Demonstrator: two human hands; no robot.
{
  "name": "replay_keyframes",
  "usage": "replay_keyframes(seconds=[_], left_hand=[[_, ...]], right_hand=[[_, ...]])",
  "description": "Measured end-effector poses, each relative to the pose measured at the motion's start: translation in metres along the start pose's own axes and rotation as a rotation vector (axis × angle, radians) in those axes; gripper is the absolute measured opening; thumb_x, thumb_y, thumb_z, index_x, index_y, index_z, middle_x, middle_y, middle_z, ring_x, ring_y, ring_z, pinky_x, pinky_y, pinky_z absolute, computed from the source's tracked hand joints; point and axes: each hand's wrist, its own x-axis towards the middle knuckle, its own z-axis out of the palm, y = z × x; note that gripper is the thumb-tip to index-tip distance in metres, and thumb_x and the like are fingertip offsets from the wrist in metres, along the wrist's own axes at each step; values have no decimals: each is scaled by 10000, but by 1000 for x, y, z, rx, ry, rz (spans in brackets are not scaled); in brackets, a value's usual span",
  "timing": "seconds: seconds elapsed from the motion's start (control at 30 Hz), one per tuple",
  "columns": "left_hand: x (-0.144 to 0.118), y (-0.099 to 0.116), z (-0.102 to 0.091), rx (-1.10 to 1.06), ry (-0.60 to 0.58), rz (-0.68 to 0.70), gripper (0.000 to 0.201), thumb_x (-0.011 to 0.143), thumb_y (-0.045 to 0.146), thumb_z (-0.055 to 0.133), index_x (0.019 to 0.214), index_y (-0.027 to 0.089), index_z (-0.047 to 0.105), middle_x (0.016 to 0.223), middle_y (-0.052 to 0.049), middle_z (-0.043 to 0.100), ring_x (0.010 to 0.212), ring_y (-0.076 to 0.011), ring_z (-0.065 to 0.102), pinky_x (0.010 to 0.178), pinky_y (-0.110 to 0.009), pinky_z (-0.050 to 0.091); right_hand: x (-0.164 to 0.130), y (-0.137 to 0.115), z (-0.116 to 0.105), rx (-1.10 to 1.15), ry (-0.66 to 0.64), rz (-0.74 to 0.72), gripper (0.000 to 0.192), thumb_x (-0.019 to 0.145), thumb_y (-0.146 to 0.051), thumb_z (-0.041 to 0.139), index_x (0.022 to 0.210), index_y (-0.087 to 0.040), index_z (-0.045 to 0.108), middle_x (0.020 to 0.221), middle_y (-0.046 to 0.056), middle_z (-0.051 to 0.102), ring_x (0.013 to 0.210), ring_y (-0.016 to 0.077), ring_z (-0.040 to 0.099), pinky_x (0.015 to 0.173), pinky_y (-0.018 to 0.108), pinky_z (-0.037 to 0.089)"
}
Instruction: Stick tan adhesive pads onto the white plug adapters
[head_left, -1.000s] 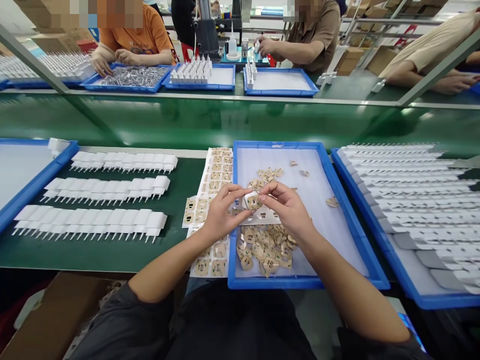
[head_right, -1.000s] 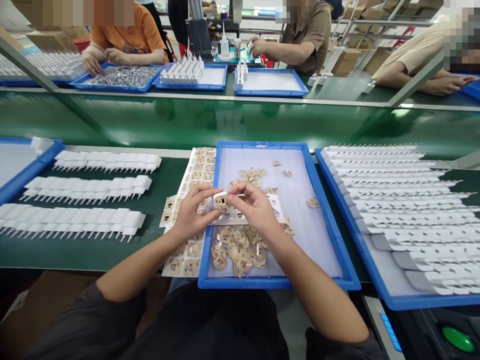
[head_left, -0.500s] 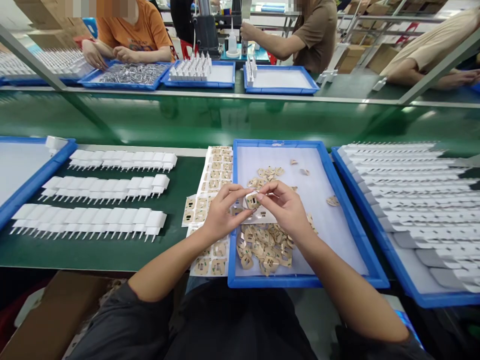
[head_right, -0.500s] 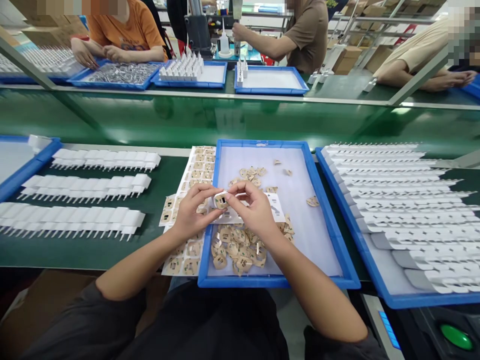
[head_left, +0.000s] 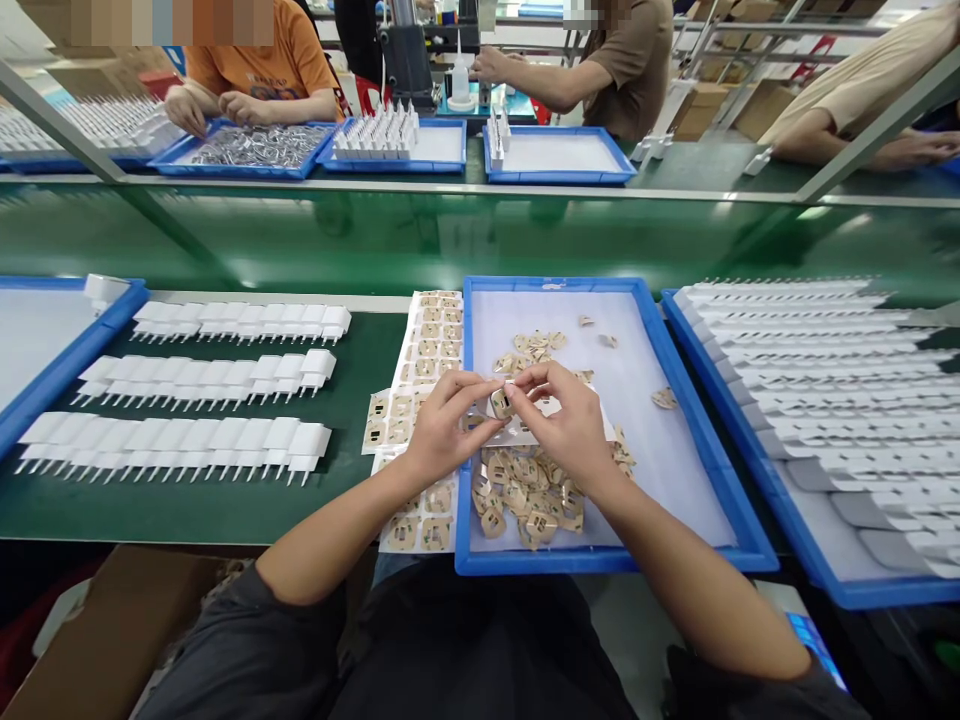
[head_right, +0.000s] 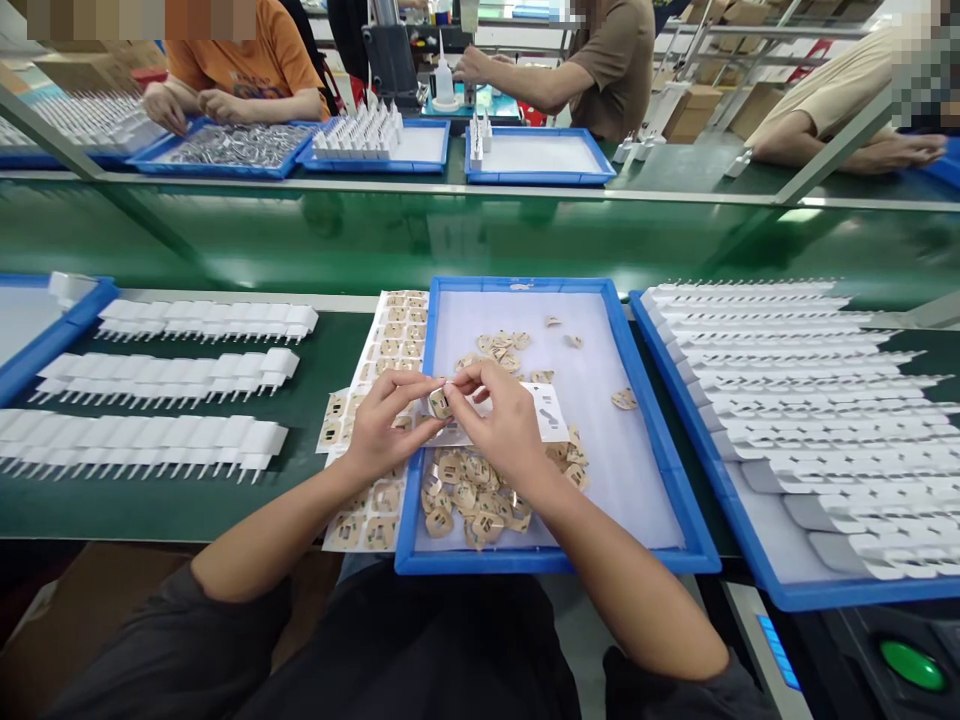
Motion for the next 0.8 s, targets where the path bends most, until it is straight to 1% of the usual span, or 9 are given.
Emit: replay_keyframes(seconds=[0.07,0.13,0.17,0.3,0.37,0.5,0.63,0.7,0.8], left_hand=[[0,1,-1,3,37,-13,405,784,209,726,1166,193,593,996,-59,571,976,-151,569,851,-276,496],[1,2,-2,18,76,-30,421,755,223,758,1139,187,592,989,-58,574,973,-155,568,843,-277,492],[1,3,-2,25,88,-35,421,750,221,763,1132,186,589,989,-57,576,973,-154,567,843,-277,490],[1,4,-2,24,117,-31,361,775,185,724,1105,186,576,988,-56,577,977,-154,566,840,-283,491],[1,3,-2,6,145,-29,367,766,179,730,1096,185,570,984,-57,574,981,-156,567,845,-291,498],[-1,0,0,-2,199,18,451,707,183,791,1088,176,551,986,-56,570,997,-161,573,854,-306,510],[-1,1,1,3,215,75,469,699,176,795,1082,157,524,993,-65,561,982,-161,575,834,-312,524],[-1,2,2,21,226,108,428,729,159,763,1076,154,514,987,-67,557,974,-158,572,827,-313,531],[-2,2,4,59,216,145,380,762,119,709,1080,156,505,976,-64,542,983,-160,564,833,-322,538]], right_hand=[[2,1,-5,-80,87,-40,386,810,-500,554,952,-147,624,958,31,585,821,-41,503,752,87,437],[3,1,-9,-21,94,-21,410,808,-505,554,1000,-148,610,989,41,580,842,-36,512,740,81,445],[3,1,-9,48,46,3,429,800,-508,563,1038,-152,595,1026,43,579,881,-30,530,748,75,461],[1,-4,-2,267,-262,78,554,717,-486,669,1173,-202,532,1261,38,517,1106,3,546,833,76,522],[0,-5,3,362,-313,92,528,731,-468,662,1176,-212,539,1300,30,500,1152,3,540,879,84,533],[2,-2,7,522,-287,85,409,806,-443,586,1136,-201,610,1258,20,549,1223,1,524,995,96,514],[1,-2,8,486,-242,42,343,854,-438,516,1065,-199,643,1201,8,575,1205,-18,529,1031,89,489],[-2,-4,11,460,-254,1,361,819,-436,571,1090,-200,608,1220,16,553,1221,-7,517,994,85,499],[-7,-5,17,416,-245,-1,430,766,-437,638,1117,-206,549,1256,28,513,1235,9,499,848,60,501]])
